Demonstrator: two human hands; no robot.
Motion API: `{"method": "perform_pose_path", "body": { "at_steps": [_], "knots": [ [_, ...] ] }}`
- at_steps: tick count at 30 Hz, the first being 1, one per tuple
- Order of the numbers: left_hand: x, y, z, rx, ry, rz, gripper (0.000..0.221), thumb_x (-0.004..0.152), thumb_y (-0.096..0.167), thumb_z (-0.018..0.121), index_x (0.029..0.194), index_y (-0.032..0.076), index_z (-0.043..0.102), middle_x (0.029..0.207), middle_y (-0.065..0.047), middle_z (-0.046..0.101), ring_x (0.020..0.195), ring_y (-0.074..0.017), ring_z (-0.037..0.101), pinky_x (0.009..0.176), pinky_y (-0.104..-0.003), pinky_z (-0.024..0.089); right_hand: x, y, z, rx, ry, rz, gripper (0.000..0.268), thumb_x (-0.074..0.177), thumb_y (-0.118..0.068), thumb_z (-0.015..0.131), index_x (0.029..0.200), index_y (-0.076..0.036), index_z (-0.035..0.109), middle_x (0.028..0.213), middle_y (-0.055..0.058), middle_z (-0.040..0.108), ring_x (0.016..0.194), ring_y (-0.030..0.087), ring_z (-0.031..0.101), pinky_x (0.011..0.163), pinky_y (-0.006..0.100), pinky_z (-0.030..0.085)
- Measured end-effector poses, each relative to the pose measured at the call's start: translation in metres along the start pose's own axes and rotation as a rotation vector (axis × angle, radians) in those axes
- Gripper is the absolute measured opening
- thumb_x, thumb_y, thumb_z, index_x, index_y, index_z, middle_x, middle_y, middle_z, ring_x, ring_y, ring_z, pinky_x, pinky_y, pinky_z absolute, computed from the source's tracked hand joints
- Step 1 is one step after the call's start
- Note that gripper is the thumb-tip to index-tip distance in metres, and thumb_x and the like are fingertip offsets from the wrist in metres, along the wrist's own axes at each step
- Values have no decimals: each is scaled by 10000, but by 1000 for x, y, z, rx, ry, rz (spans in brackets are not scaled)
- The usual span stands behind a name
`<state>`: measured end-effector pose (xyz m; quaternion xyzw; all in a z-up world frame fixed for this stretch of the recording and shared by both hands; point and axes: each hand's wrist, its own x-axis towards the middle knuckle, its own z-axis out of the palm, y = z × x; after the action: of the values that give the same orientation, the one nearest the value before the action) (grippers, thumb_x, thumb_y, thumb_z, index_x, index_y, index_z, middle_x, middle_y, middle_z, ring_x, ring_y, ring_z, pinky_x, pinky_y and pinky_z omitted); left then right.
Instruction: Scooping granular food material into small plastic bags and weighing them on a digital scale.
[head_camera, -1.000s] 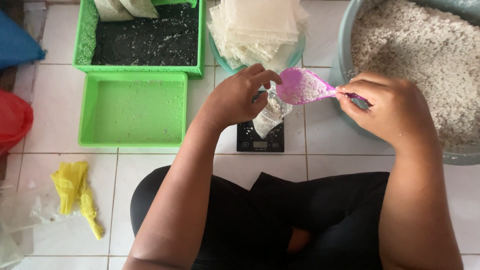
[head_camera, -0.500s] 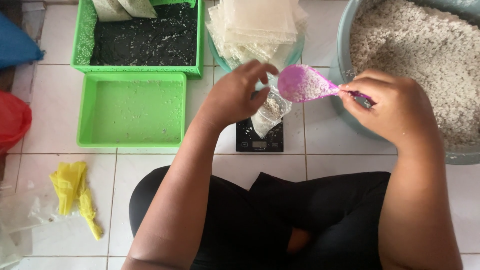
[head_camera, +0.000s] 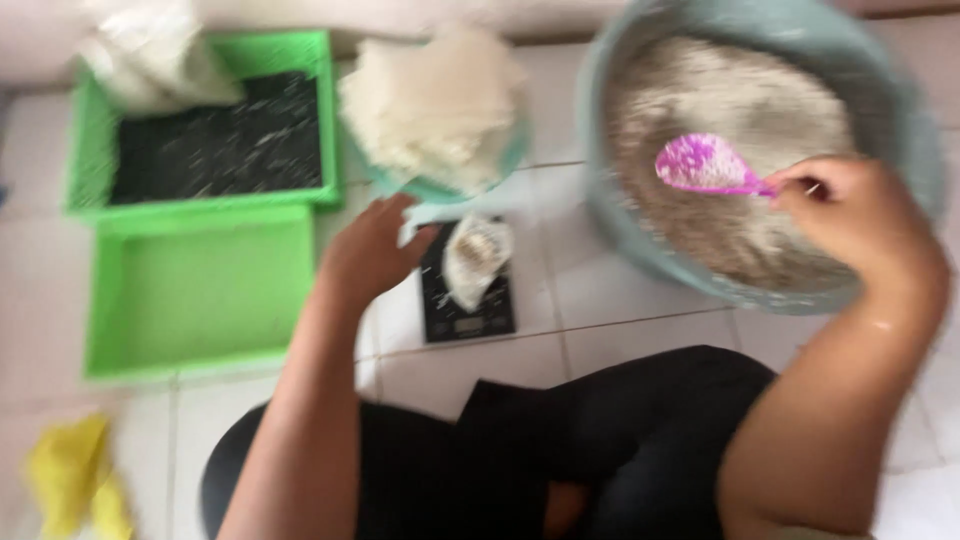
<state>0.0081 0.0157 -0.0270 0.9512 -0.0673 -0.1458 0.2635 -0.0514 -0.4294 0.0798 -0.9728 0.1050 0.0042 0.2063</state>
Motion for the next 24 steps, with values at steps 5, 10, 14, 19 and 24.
{"method": "perform_pose_path", "body": {
  "at_steps": [5, 10, 14, 19, 24],
  "knots": [
    [-1, 12, -9, -57, -52, -73, 504, 905, 478, 529, 1321, 194, 531, 1344, -73, 567, 1128, -300, 603, 926, -469, 452, 7, 62, 9, -319, 76, 217, 247, 844, -294, 641, 988, -167, 796, 868, 112, 748, 871, 313, 700, 728, 407, 500],
    [5, 10, -2, -84, 84, -37, 354, 927, 405, 629, 1251, 262, 617, 1148, -31, 698, 1060, -238, 675, 929, -407, 532, 12, 66, 34, -399, 97, 382, 186, 790, -330, 634, 883, -321, 794, 859, 50, 766, 882, 387, 723, 775, 452, 577],
    [4, 18, -7, -216, 223, 59, 272, 963, 308, 635, 1203, 179, 644, 1091, -85, 705, 1004, -285, 683, 907, -404, 531, 4, -12, 38, -214, -83, 455, 208, 822, -161, 619, 961, -141, 772, 928, 190, 733, 973, 438, 686, 873, 522, 539],
    [6, 22, -2, -253, 252, 137, 255, 946, 235, 656, 1187, 151, 657, 1049, -109, 712, 958, -279, 699, 886, -374, 546, 34, -18, 71, -221, -215, 312, 229, 849, -32, 592, 1002, 25, 753, 1027, 292, 719, 1057, 477, 659, 934, 561, 513],
    [1, 29, -5, -229, 165, 232, 315, 923, 195, 614, 1238, 174, 612, 1051, -127, 713, 986, -348, 690, 887, -459, 545, 43, -13, 83, -344, -174, 276, 220, 833, -108, 617, 981, -65, 775, 996, 217, 738, 1049, 442, 673, 891, 585, 525]
  ]
}}
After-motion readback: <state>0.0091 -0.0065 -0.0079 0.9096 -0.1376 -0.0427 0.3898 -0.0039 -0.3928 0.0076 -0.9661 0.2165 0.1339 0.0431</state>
